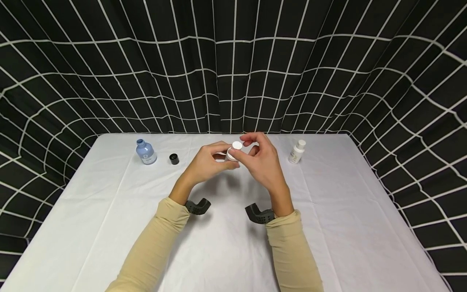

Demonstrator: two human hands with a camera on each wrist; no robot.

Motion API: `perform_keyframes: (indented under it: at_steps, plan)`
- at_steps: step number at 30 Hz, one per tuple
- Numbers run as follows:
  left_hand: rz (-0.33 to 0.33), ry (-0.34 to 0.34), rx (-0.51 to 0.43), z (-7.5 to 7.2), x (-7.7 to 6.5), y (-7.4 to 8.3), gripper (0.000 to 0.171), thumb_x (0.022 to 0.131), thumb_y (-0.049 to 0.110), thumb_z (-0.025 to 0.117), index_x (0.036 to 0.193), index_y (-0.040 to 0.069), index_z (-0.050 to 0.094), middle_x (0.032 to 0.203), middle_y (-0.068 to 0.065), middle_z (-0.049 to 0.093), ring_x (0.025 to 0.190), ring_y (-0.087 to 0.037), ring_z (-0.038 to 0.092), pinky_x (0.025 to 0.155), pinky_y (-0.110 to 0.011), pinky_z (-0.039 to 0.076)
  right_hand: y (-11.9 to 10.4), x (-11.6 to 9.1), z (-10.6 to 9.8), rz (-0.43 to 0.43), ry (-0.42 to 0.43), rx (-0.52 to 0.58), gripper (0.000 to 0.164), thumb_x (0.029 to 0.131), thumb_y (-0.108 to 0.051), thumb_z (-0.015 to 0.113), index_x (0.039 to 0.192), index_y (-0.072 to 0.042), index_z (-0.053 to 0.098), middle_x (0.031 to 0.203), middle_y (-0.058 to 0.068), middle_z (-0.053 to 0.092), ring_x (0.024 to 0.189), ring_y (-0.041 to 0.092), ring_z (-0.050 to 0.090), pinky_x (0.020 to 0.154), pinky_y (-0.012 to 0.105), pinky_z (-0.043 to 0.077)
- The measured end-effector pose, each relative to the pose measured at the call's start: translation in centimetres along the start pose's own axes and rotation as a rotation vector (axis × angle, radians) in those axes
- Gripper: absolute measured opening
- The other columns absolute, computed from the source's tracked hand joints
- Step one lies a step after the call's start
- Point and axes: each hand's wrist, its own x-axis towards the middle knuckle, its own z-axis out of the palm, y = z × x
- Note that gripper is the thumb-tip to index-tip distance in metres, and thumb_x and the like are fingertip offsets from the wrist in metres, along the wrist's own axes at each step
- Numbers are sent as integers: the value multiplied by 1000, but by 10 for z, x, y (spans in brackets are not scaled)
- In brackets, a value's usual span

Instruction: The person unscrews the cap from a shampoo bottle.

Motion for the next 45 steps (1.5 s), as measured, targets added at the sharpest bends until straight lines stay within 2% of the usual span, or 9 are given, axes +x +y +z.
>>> perform_keyframes:
  at_steps: [6, 13, 17, 21, 25, 30, 38, 42, 45]
  plan:
    - [-5, 7, 14, -1, -1, -1, 39, 85, 25, 85, 122, 21, 75, 110, 6, 72, 103, -8, 66, 93, -25, 59, 2, 0, 2, -75, 9, -1, 28, 90, -22, 80, 113, -10, 69, 102, 0, 59, 57, 7, 49, 53, 19, 42]
    - [-24, 8, 24, -3, -2, -1, 41, 85, 24, 85, 123, 15, 74, 111, 2, 72, 104, -11, 66, 93, -25, 59, 4, -2, 0, -177, -71, -49, 29, 99, -13, 66, 128, -10, 71, 115, 5, 65, 63, 14, 59, 61, 19, 53]
    - [-33, 16, 22, -5, -3, 0, 42, 85, 23, 85, 124, 15, 73, 112, 2, 72, 105, -12, 66, 94, -25, 59, 3, -2, 0, -149, -85, -12, 31, 103, -16, 61, 133, -12, 68, 121, 6, 69, 64, 14, 61, 64, 20, 55]
    - [-31, 24, 18, -7, -3, 2, 41, 85, 23, 84, 124, 16, 74, 113, 3, 71, 105, -12, 66, 95, -27, 59, 2, -1, 2, -110, -52, 7, 34, 100, -23, 66, 133, -15, 67, 124, 5, 70, 62, 16, 62, 63, 21, 55]
    - [-24, 12, 23, -7, -4, 3, 40, 84, 25, 85, 122, 18, 75, 111, 4, 71, 104, -10, 65, 96, -32, 59, 0, -2, 5, -76, -14, -5, 36, 92, -27, 77, 125, -16, 67, 114, 2, 64, 58, 14, 56, 57, 21, 49]
    - [-18, 8, 25, -6, -4, 3, 40, 83, 24, 86, 121, 19, 75, 108, 5, 70, 103, -9, 64, 96, -35, 59, -2, -3, 5, -34, 25, -77, 36, 88, -33, 82, 115, -16, 66, 102, -3, 60, 57, 7, 49, 51, 21, 40]
    - [-10, 15, 20, -6, -5, 4, 42, 81, 24, 87, 121, 19, 76, 106, 5, 70, 102, -9, 64, 95, -28, 59, -1, -3, 3, -35, 19, -91, 32, 88, -32, 82, 109, -13, 68, 93, -1, 62, 56, 7, 52, 51, 22, 42]
    - [-15, 23, 43, -8, -5, 6, 43, 81, 25, 87, 122, 18, 75, 106, 4, 69, 101, -10, 64, 96, -32, 59, -2, -4, 2, -87, -5, -97, 30, 92, -25, 78, 118, -12, 71, 104, 1, 65, 58, 12, 57, 54, 21, 47]
    - [-21, 29, 68, -10, -4, 7, 43, 82, 26, 87, 122, 17, 75, 106, 4, 69, 101, -10, 64, 96, -32, 58, -3, -6, 1, -142, -28, -123, 31, 95, -20, 73, 126, -15, 70, 100, 4, 68, 60, 16, 59, 57, 20, 50]
